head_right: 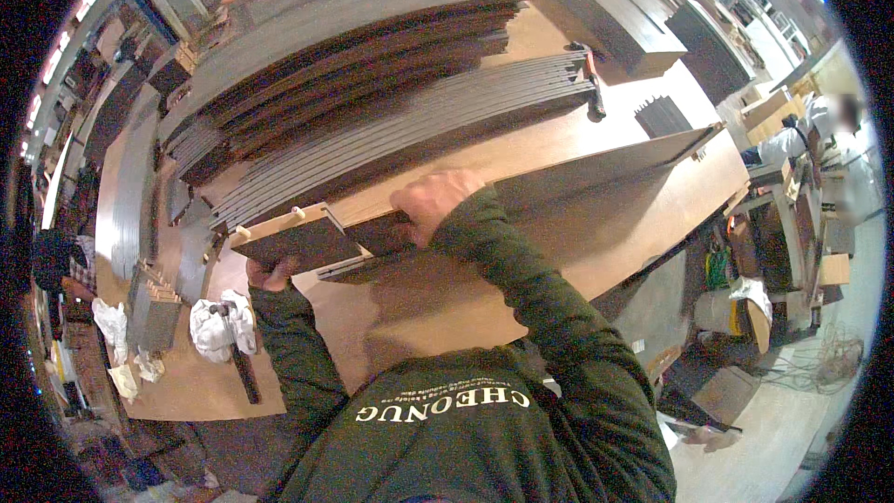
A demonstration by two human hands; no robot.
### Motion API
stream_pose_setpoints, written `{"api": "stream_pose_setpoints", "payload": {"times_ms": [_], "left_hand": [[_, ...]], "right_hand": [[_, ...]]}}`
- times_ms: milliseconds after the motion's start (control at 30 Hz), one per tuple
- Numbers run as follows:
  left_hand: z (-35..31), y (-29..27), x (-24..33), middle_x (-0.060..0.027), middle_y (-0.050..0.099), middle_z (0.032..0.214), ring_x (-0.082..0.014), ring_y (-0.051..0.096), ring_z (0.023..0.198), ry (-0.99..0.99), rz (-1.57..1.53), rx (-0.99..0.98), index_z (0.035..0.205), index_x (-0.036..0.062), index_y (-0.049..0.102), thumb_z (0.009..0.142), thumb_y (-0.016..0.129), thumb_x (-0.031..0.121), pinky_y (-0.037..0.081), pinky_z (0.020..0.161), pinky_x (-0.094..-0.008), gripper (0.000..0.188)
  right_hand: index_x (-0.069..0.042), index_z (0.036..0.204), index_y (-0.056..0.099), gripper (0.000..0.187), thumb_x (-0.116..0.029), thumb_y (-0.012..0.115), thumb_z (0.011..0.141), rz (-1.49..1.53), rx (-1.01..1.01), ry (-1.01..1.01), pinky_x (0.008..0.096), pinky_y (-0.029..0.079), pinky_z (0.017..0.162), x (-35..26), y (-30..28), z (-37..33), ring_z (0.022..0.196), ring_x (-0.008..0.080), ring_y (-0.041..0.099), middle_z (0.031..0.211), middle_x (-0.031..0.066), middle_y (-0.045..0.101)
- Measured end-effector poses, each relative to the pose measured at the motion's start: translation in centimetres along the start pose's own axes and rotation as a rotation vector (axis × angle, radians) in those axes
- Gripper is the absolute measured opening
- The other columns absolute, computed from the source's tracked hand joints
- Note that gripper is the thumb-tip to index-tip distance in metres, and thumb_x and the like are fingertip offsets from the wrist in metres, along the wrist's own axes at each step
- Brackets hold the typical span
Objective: The person assembles wooden cabinet frames by aligning pieces, securing them with a hammer, wiping the surfaces with a cloth, and stacking the completed units.
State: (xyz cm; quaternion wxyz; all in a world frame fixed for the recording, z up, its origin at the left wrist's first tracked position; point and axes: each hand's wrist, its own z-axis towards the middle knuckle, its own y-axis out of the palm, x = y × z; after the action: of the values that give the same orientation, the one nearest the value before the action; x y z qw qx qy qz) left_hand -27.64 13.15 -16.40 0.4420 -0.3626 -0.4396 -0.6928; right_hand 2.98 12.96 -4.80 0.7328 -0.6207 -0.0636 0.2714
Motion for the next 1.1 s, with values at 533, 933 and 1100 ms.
{"api": "stream_pose_setpoints", "payload": {"times_ms": [533, 933, 1100], "left_hand": [[-0.2, -2.3, -2.8, -0.009, 0.061, 0.095, -0.0177, 0.058, 0.086, -0.356, 0.532, -0.142, 0.1, 0.002, 0.057, 0.066, 0.072, 0.014, 0.049, 0.071, -0.0308, 0.039], [-0.4, 2.0, 2.2, -0.0049, 0.064, 0.081, -0.0136, 0.058, 0.077, -0.283, 0.616, -0.077, 0.092, 0.0018, 0.061, 0.071, 0.067, 0.006, 0.048, 0.066, -0.0267, 0.023], [-1.2, 2.0, 0.6, -0.0037, 0.064, 0.084, -0.0138, 0.058, 0.079, -0.287, 0.588, 0.003, 0.095, 0.0047, 0.061, 0.069, 0.07, 0.006, 0.048, 0.067, -0.0262, 0.027]], "right_hand": [[-0.01, 0.066, 0.058, 0.026, -0.031, 0.072, 0.061, 0.006, 0.005, -0.011, 0.0374, 0.046, 0.063, 0.0, 0.1, 0.1, 0.057, 0.026, 0.057, 0.054, 0.007, 0.055], [-0.01, 0.067, 0.059, 0.026, -0.033, 0.072, 0.06, -0.022, 0.074, -0.054, 0.037, 0.045, 0.06, -0.6, -0.4, 0.8, 0.058, 0.0273, 0.057, 0.056, 0.0078, 0.057], [-0.011, 0.068, 0.06, 0.025, -0.032, 0.071, 0.061, -0.02, 0.029, -0.014, 0.0372, 0.045, 0.06, -0.4, -0.3, 0.1, 0.057, 0.0278, 0.056, 0.055, 0.0078, 0.056]]}}
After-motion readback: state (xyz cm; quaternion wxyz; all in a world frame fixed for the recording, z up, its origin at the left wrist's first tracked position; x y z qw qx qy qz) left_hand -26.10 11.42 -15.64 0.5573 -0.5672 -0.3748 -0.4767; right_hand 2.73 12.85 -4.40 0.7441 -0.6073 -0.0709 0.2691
